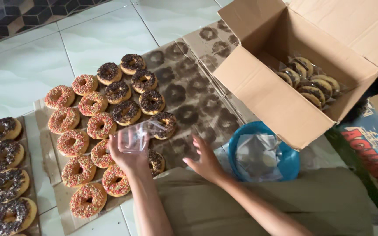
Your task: The person sits on the floor and individually places donuts into small plastic bags, then puts the sealed bags into a cardboard box. The donuts are arranged on a sheet on the floor, and the person handles them one at a time.
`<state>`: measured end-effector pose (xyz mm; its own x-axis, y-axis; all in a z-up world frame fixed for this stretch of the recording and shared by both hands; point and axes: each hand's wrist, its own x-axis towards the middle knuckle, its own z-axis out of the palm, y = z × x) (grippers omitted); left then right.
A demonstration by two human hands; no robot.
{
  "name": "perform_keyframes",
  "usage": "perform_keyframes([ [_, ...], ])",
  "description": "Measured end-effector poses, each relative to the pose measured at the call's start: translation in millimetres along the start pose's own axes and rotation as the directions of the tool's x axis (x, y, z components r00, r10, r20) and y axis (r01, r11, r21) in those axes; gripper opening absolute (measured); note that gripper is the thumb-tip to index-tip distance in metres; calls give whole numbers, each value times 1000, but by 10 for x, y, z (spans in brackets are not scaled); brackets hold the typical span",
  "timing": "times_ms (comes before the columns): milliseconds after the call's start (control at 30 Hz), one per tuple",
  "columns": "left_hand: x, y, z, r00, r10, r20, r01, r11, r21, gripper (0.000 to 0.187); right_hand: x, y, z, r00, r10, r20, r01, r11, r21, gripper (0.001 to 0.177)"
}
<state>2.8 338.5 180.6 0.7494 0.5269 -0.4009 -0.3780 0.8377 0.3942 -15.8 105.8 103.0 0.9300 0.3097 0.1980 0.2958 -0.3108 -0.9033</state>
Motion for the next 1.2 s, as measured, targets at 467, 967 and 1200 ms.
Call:
perform_keyframes([
  [467, 286, -275, -312, 992, -96, -87, 91, 994, -54, 98, 1176, 789, 1063, 984, -54, -172, 3, 959, -282, 132],
  [967, -417, -994, -102, 996, -86, -11, 86, 996, 14, 89, -775, -406, -1125, 923, 213, -321, -67, 910, 410, 128],
  [1200, -1296, -1509, -21, 992, -63, 106, 56, 996, 66, 86, -1246, -834, -1584, 908, 88, -409, 41, 954, 296, 119],
])
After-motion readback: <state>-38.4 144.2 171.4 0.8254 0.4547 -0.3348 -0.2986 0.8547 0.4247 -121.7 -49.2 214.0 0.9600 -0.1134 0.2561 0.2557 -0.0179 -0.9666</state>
